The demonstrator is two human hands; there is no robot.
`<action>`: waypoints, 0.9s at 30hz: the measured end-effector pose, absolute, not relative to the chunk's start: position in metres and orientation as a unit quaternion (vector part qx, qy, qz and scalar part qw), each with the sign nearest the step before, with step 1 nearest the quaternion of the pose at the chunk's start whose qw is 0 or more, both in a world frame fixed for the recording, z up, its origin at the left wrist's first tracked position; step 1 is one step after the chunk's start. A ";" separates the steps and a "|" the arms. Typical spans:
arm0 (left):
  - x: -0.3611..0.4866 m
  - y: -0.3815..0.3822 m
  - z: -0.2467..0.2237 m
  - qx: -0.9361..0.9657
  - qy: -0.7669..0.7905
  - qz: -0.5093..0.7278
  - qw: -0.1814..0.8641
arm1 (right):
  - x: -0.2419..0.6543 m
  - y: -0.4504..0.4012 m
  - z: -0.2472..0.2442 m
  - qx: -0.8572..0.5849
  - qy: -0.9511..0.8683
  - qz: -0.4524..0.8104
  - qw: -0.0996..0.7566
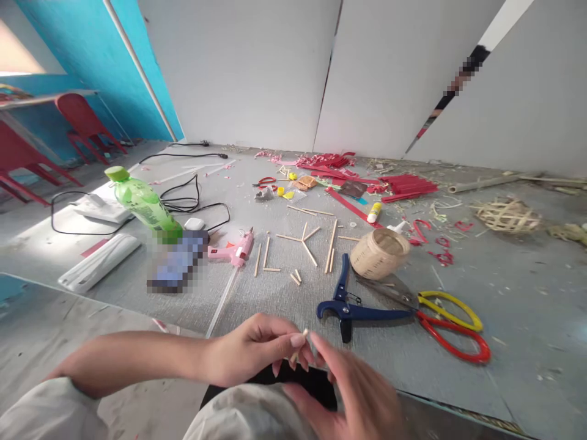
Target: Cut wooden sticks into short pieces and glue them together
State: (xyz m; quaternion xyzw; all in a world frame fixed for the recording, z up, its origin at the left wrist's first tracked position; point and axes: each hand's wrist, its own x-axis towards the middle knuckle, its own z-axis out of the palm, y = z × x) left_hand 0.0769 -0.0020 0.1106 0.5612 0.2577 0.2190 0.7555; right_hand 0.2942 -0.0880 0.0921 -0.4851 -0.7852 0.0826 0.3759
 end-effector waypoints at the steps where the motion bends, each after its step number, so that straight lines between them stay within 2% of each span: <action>1: 0.074 -0.003 0.112 0.569 0.267 0.239 0.740 | 0.288 -0.068 0.097 -0.436 -0.814 0.049 0.381; 4: 0.059 0.000 0.112 0.579 0.313 0.289 0.695 | 0.270 -0.019 0.116 -0.363 -0.850 0.033 0.381; 8: 0.039 0.011 0.106 0.574 0.359 0.298 0.673 | 0.258 0.010 0.126 -0.336 -0.874 0.172 0.306; 11: 0.031 0.015 0.102 0.637 0.367 0.270 0.622 | 0.259 0.018 0.116 -0.333 -0.874 0.223 0.275; 15: 0.029 0.020 0.104 0.740 0.360 0.201 0.532 | 0.268 0.026 0.104 -0.281 -0.907 0.155 0.273; 17: 0.027 0.028 0.108 0.817 0.348 0.165 0.429 | 0.275 0.032 0.100 -0.274 -0.913 0.097 0.286; 19: 0.024 0.043 0.113 0.893 0.350 0.126 0.253 | 0.281 0.039 0.095 -0.305 -0.908 0.075 0.277; 21: 0.022 0.065 0.117 0.927 0.363 0.071 0.065 | 0.283 0.046 0.086 -0.357 -0.901 0.068 0.238; 22: 0.022 0.078 0.119 0.932 0.359 0.038 0.003 | 0.282 0.049 0.082 -0.383 -0.898 0.058 0.210; 24: 0.026 0.102 0.121 0.946 0.323 -0.008 -0.043 | 0.278 0.053 0.073 -0.423 -0.893 0.036 0.150; 27: 0.040 0.127 0.124 0.955 0.291 -0.058 -0.027 | 0.275 0.054 0.068 -0.450 -0.888 0.028 0.095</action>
